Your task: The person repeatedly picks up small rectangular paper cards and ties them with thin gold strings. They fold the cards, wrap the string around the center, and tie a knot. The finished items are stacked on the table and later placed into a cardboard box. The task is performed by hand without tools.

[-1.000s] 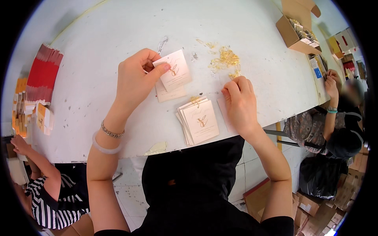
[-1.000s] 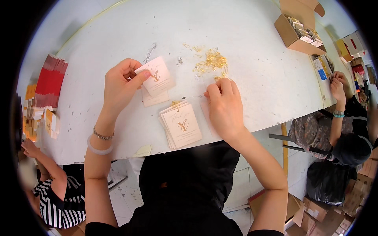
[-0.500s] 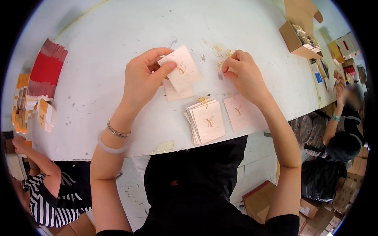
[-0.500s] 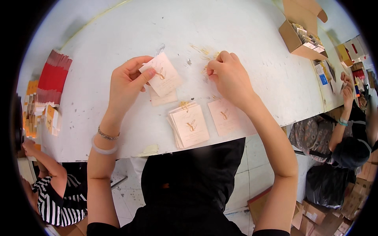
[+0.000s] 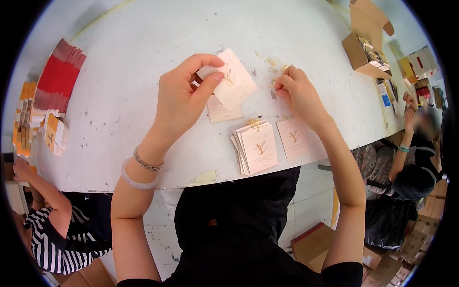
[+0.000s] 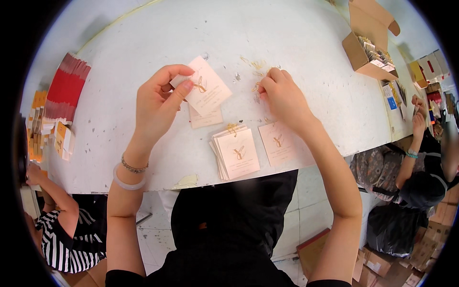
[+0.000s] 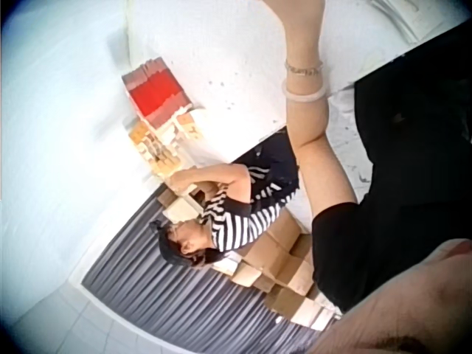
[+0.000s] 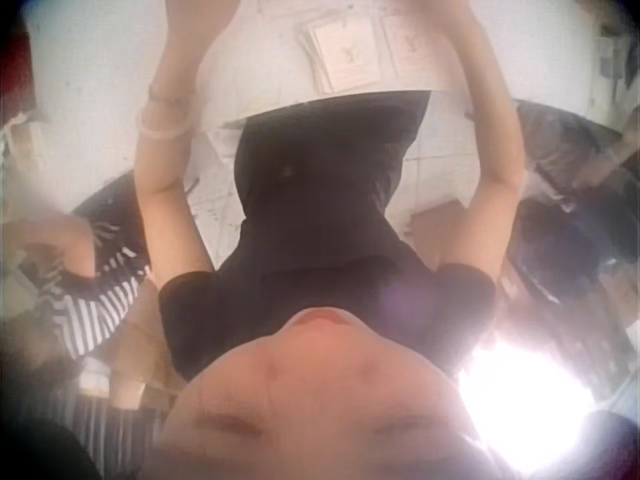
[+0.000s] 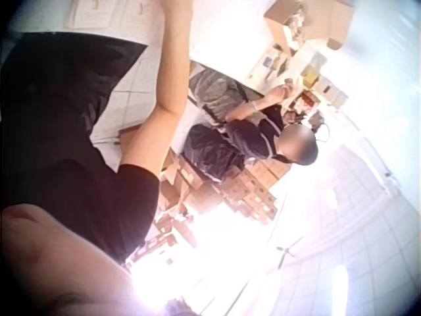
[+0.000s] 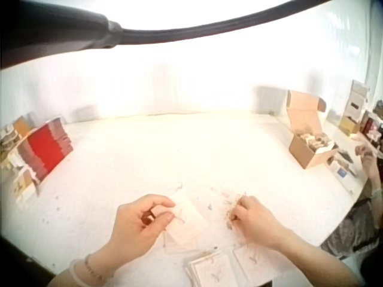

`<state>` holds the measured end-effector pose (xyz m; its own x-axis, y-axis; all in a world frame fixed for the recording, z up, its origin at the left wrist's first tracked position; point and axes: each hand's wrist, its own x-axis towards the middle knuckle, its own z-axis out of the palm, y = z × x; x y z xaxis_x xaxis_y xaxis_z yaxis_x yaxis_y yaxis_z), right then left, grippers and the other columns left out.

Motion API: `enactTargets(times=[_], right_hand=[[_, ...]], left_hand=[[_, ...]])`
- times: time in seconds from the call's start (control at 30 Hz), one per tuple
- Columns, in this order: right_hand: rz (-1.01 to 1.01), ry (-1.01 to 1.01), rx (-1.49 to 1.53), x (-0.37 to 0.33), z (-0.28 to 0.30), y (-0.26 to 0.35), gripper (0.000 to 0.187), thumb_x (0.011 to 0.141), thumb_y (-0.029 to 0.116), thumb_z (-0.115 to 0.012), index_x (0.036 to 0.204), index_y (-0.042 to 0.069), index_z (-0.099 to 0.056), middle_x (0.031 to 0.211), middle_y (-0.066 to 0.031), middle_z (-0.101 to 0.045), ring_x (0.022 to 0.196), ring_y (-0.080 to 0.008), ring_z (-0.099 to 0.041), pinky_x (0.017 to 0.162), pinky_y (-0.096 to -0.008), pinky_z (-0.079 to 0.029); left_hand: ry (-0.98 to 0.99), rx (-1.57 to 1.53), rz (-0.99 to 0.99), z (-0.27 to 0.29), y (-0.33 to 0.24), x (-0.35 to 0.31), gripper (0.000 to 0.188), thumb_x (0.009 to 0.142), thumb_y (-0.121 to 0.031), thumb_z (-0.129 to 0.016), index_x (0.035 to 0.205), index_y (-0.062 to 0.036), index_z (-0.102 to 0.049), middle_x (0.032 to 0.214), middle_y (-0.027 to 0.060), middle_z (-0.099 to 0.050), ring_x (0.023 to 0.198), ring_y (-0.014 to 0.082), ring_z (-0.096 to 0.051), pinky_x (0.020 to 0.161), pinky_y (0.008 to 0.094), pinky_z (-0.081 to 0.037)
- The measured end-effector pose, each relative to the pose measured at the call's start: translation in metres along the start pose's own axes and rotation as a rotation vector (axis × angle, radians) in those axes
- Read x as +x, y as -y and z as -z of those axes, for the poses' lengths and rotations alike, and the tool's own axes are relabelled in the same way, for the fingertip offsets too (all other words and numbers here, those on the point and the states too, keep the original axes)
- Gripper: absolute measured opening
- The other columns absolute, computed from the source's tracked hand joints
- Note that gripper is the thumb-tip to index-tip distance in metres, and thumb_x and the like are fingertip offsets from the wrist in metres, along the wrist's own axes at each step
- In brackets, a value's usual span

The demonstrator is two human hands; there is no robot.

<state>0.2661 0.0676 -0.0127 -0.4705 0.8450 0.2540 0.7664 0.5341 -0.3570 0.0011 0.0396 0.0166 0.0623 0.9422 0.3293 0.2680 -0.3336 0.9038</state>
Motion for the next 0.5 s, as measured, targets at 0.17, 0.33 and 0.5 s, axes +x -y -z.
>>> enactTargets(times=[0.17,0.33,0.5], right_hand=[[0.022,-0.094,-0.082,0.001,0.001,0.012,0.011,0.080,-0.003,-0.062,0.090,0.002,-0.060,0.089,-0.0096,-0.060,0.089,-0.0292,-0.058,0.077,-0.0365,-0.049],[0.217,-0.155,0.266,0.014,0.029,0.083,0.016,0.087,-0.003,-0.059,0.102,0.001,-0.057,0.081,-0.0092,-0.063,0.074,-0.0222,-0.060,0.067,-0.0311,-0.048],[-0.040,-0.115,0.657,0.023,0.037,0.101,0.017,0.088,-0.002,-0.058,0.104,0.001,-0.054,0.076,-0.0114,-0.065,0.069,-0.0240,-0.064,0.065,-0.0316,-0.050]], left_hand=[[-0.078,0.246,-0.323,-0.004,0.000,-0.001,0.013,0.081,-0.007,-0.071,0.094,-0.0046,-0.068,0.081,0.0036,-0.066,0.062,0.0135,-0.058,0.051,0.0234,-0.045],[-0.050,0.547,-0.691,-0.011,-0.011,-0.009,0.020,0.073,-0.001,-0.076,0.092,-0.0048,-0.070,0.084,0.0058,-0.065,0.066,0.0170,-0.061,0.053,0.0272,-0.048],[-0.087,0.486,-0.671,-0.002,-0.009,-0.008,0.018,0.070,-0.002,-0.077,0.086,-0.0041,-0.068,0.078,0.0071,-0.064,0.064,0.0190,-0.060,0.053,0.0278,-0.047]])
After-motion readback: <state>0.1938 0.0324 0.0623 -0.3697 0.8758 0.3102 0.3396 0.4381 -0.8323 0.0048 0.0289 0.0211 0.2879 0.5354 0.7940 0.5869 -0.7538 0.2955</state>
